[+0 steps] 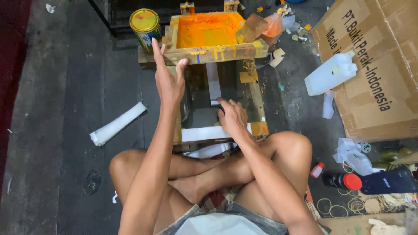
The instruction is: The person is manually screen printing labels by spreading orange ink across a screen with a squeegee and then handling the printed labels.
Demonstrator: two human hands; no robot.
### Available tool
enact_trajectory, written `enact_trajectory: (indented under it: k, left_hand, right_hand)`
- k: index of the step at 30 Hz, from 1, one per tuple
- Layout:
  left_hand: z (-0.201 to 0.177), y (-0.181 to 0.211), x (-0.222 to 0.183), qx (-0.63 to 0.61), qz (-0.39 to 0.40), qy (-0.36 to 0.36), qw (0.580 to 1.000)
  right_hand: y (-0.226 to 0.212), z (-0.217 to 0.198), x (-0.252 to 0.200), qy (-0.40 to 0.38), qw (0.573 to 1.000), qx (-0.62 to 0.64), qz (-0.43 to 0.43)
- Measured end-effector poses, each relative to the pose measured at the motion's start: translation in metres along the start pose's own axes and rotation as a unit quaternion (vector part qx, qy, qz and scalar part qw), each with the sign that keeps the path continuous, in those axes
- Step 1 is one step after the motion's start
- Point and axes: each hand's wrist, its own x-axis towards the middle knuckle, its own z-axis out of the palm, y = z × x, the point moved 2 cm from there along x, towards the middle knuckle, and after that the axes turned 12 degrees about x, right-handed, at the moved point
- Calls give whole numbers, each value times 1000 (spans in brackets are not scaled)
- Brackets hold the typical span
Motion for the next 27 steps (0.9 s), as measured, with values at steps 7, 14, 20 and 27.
enact_trajectory:
  k: [7, 14, 20, 27]
  left_hand:
    - [-5, -3, 10, 21, 1, -9, 1000]
    - [-13, -11, -3, 57, -15, -64, 996]
    - [-4, -47, -26, 117, -110, -146, 976]
    - [8, -68, -74, 189, -104, -124, 969]
  right_hand:
    - [10, 3, 11, 18, 1000, 0, -19]
    - [17, -83, -9, -10, 886, 459, 62]
    - [32, -104, 4, 105, 855, 506, 45]
    - [18, -67, 23, 69, 814, 575, 51]
